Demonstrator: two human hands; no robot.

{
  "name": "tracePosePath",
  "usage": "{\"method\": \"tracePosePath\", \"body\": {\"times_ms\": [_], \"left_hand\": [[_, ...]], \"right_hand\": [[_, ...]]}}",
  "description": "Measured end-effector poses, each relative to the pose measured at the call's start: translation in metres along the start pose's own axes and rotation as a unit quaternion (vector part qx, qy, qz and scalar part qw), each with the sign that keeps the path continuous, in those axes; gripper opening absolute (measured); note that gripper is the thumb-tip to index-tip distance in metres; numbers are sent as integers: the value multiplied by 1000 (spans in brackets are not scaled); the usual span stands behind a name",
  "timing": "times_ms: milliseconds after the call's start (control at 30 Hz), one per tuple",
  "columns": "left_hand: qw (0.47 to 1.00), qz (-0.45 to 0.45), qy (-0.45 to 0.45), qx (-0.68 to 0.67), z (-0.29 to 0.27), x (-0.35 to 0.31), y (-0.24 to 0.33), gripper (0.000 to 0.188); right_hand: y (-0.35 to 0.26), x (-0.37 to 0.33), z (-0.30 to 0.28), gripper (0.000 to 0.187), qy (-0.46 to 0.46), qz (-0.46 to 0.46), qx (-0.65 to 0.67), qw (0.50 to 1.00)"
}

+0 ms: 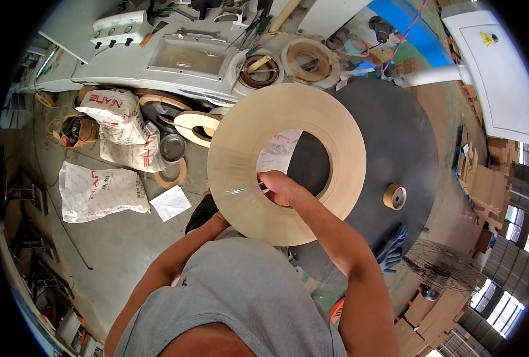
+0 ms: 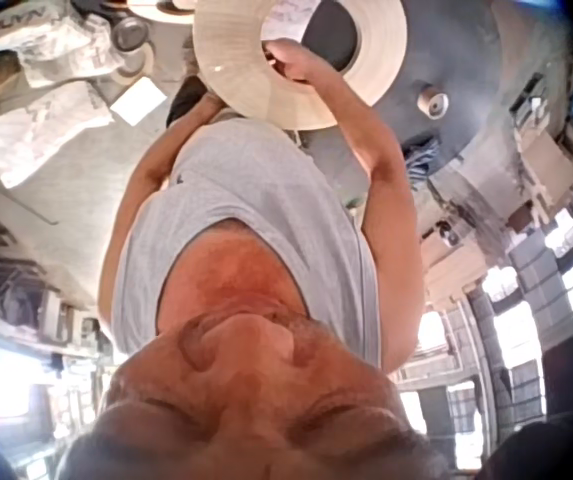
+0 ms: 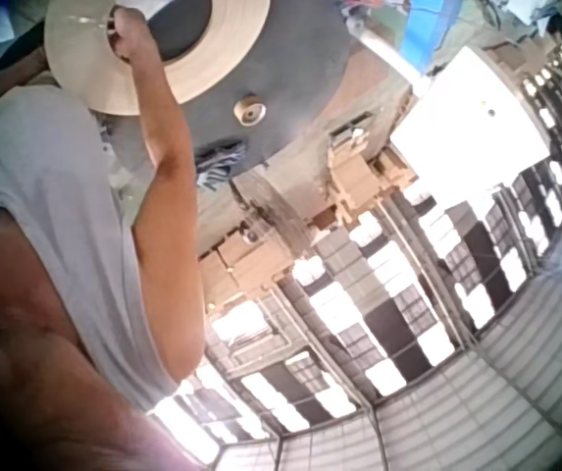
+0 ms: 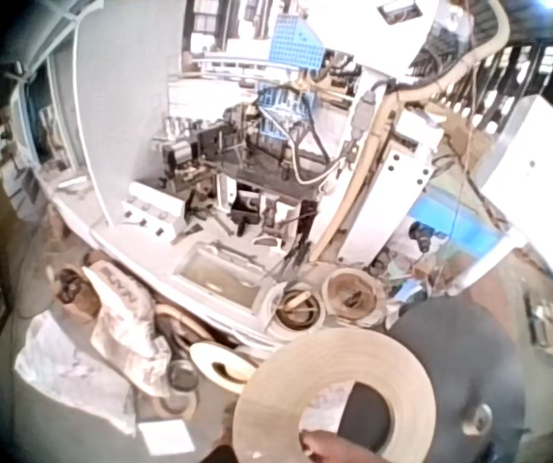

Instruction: The person removes their gloves, picks up a roll of wooden veneer from a workspace, and applies adhesive tape to the end of the roll to secure it.

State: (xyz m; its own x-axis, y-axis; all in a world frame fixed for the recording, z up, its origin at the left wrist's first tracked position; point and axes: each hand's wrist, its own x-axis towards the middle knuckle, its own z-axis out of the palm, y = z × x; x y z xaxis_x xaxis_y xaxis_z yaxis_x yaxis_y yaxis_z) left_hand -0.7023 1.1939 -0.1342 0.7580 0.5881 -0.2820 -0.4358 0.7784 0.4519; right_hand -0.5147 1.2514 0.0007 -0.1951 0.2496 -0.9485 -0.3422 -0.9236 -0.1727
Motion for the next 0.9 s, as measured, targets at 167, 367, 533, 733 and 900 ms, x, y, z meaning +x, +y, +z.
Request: {"method": "tracePosePath", "body": {"times_ms": [167, 367, 533, 733, 900], "left_hand": [[996, -37, -21, -79, -37, -2, -26, 49], [897, 49, 7, 440, -41, -8, -3, 50], [926, 46, 30, 374, -40, -9, -10, 49], [929, 59, 80, 357, -32, -10, -15, 48], [929, 66, 128, 340, -26, -11, -21, 46]], "right_hand": [[0, -5, 6, 27, 16, -14, -24, 999], [-1, -5, 7, 28, 23, -30, -128, 991], [1, 3, -6, 38, -20, -29, -149, 988], [-6, -12, 3, 36, 0, -37, -185, 982], [-7, -9, 12, 30, 43, 13, -325, 945]]}}
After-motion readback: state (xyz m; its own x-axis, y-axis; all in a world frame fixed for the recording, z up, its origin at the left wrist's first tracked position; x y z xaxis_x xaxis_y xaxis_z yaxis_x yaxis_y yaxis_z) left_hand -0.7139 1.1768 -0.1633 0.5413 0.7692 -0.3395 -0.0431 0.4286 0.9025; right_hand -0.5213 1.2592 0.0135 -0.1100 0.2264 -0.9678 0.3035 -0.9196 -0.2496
